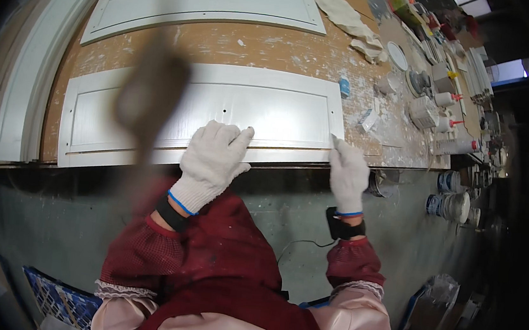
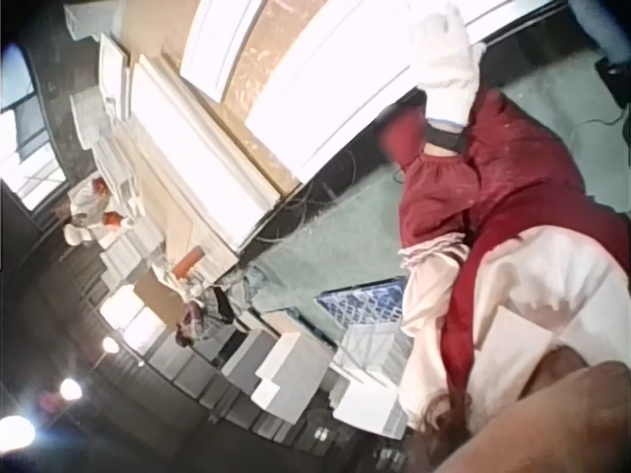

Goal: Cleaning and performing touch-up work on white furniture panels at a workshop workbench.

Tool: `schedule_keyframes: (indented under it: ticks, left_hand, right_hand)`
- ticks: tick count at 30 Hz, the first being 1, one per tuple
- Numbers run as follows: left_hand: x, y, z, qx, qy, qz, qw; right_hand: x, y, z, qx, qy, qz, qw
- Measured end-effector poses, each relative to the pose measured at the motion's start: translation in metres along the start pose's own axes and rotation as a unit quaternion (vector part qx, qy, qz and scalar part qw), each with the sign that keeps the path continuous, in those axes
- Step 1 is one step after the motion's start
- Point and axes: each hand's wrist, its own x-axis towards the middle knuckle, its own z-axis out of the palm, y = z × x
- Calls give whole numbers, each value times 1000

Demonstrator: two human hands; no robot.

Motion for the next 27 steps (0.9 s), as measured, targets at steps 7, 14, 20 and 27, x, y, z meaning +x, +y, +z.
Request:
schedule_keyframes:
  ticks: [7,14,20,27]
  left_hand:
    - [-5,-6,2,-22,5,-16,1000]
    - [-35,-26,-34,-57,80,-35,995]
    - [-125,-108,-118,247,100,-226,937]
    - [-147,-134,-121,263,80,-233,933]
  right_hand:
    - [-7,-74,26,-53,-28,-46,997]
    - [-6,-139,29,115,-68,-56,989]
    - [6,-59,-11,-16,-97,216,971]
    - [-14,-174,59,2,-28,-112,993]
